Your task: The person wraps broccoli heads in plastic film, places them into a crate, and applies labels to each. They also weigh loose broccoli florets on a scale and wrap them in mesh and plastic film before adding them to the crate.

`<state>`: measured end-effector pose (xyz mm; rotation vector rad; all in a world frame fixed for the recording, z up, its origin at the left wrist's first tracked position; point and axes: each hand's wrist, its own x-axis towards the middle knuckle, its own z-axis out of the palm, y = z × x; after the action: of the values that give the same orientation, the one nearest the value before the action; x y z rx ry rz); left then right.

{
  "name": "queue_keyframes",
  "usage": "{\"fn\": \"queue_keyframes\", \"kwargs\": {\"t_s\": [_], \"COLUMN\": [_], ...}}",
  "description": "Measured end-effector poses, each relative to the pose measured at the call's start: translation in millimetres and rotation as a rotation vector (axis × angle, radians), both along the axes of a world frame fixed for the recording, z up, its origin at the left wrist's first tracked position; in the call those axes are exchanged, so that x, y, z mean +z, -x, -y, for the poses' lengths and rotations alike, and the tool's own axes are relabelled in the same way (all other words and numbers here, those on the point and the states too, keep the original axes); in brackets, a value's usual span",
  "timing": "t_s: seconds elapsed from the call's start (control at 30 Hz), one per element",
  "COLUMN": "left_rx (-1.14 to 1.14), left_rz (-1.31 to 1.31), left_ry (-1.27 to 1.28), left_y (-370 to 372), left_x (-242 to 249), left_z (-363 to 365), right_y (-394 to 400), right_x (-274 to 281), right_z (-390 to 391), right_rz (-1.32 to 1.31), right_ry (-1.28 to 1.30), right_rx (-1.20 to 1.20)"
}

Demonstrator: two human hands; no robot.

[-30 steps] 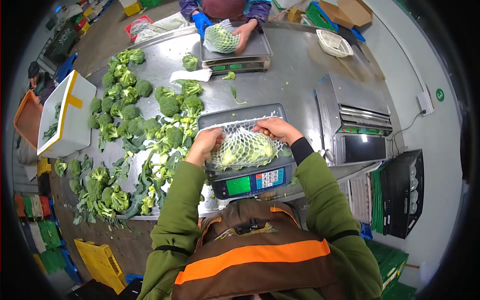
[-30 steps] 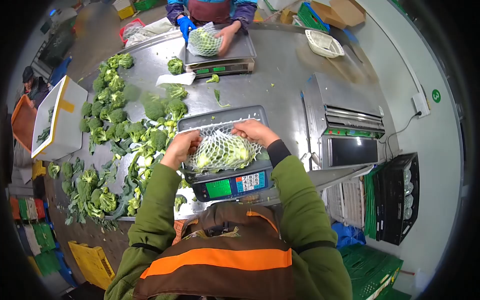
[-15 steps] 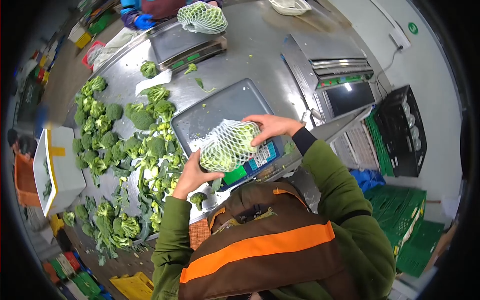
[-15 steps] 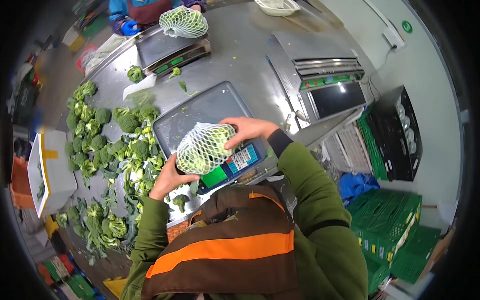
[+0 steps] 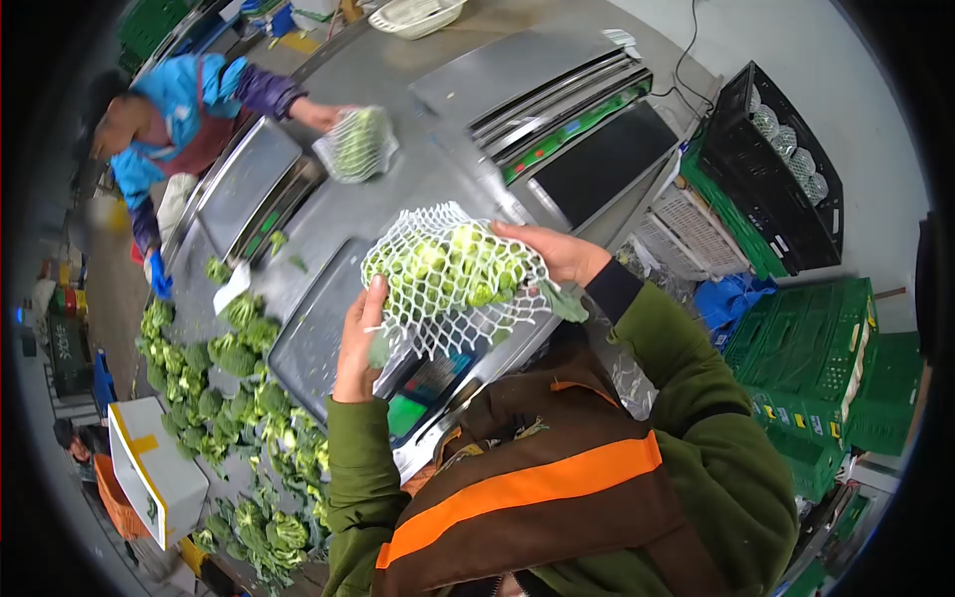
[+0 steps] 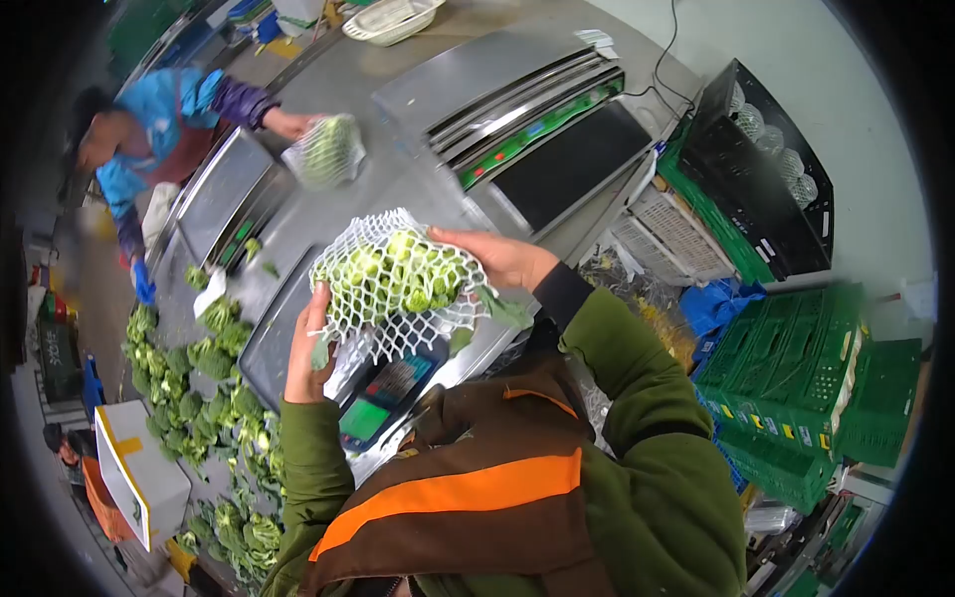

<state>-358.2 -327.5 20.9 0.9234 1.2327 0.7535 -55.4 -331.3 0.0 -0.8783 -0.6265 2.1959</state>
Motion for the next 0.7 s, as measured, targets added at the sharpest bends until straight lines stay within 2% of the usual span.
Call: {"fn": "queue_keyframes", "kwargs": {"t_s": [0.03,0.1,0.2,0.23,0.3,0.4,0.43,0.53,0.63,0.7], "left_rx": [-0.024,-0.144,-0.121,-0.123,-0.097,-0.013,0.027,0.106,0.024,0.026], "left_rz": [0.111,0.071,0.166,0.154,0.018,0.124,0.163,0.145,0.19,0.25], "left_ry": [0.093,0.025,0.058,0.061,0.055,-0.127,-0.147,-0.202,-0.157,-0.168], "left_y": [-24.3,-59.4,-135.7,-162.3,-198.3,-258.9,-278.6,-311.2,-333.9,-351.0], "left_x": [4.3,-5.2,13.4,26.4,19.1,13.6,21.2,10.3,7.0,3.6], "left_z": [-7.4,-26.5,-47.0,-55.8,-81.0,-129.7,-147.2,-223.8,-296.4,-324.3], "right_y": [-22.5,-71.7,-141.5,-160.6,-191.2,-220.0,-228.5,-245.1,-263.9,-270.8], "right_x": [-5.3,-14.4,5.8,10.5,19.5,30.1,39.8,59.0,47.9,42.1], "right_z": [-3.3,-11.0,-26.8,-32.3,-43.0,-73.5,-89.2,-139.7,-194.7,-224.0], "right_rz": [-0.011,0.017,0.149,0.171,0.186,0.34,0.345,0.403,0.632,0.683], "right_ry": [0.011,-0.105,-0.167,-0.159,-0.153,-0.341,-0.354,-0.361,-0.486,-0.482], "right_rx": [-0.052,-0.078,0.06,0.072,0.079,-0.075,-0.07,-0.248,-0.364,-0.396]}}
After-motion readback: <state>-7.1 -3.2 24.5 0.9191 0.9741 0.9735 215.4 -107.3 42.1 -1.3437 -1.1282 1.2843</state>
